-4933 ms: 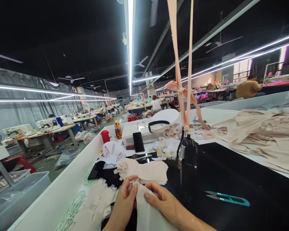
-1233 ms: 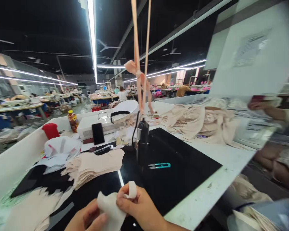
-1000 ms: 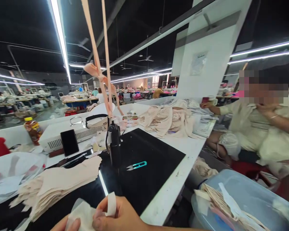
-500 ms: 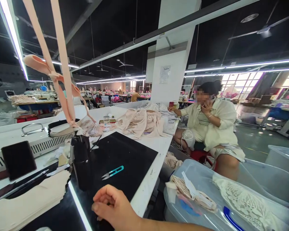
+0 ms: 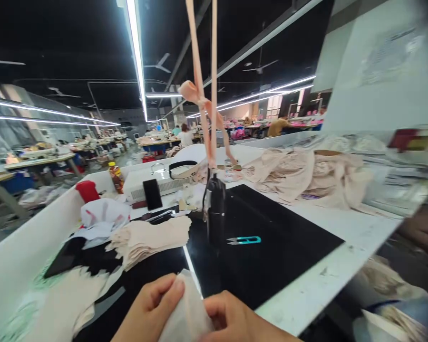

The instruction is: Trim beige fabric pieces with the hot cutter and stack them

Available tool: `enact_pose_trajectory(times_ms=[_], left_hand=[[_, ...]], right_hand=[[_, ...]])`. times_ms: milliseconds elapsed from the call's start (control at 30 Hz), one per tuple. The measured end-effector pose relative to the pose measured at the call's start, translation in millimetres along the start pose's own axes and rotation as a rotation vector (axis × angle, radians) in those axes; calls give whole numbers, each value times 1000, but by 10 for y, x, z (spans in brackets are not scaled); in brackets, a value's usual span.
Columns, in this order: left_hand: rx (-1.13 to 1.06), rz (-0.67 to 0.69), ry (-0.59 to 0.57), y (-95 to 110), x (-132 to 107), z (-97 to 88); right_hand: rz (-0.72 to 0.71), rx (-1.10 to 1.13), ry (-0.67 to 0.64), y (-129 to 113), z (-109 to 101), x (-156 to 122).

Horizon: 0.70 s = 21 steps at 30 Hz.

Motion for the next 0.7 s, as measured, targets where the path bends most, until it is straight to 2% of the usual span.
enact_pose_trajectory(times_ms=[33,167,367,567,700], left_hand=[[20,22,-22,55,7,13],[77,92,-90,144,52,50],[63,87,-72,53,127,65],[60,73,-39,-63,187,14],[61,64,-31,-68,187,-9]], right_hand=[[40,-50,3,19,-15,-21],[51,-149,4,30,-30,-65],[58,-73,-20,45,28,-37],[60,-124,-17,34,45,-36],[85,-185,6,39,42,-46]])
Point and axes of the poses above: each hand's wrist, its own x-axis towards the middle knuckle, its own z-axis out of the palm, y = z × x, the point moved 4 cm from there along x, towards the middle knuckle, and after that the axes turned 3 degrees about -z, right-handed, at the moved point
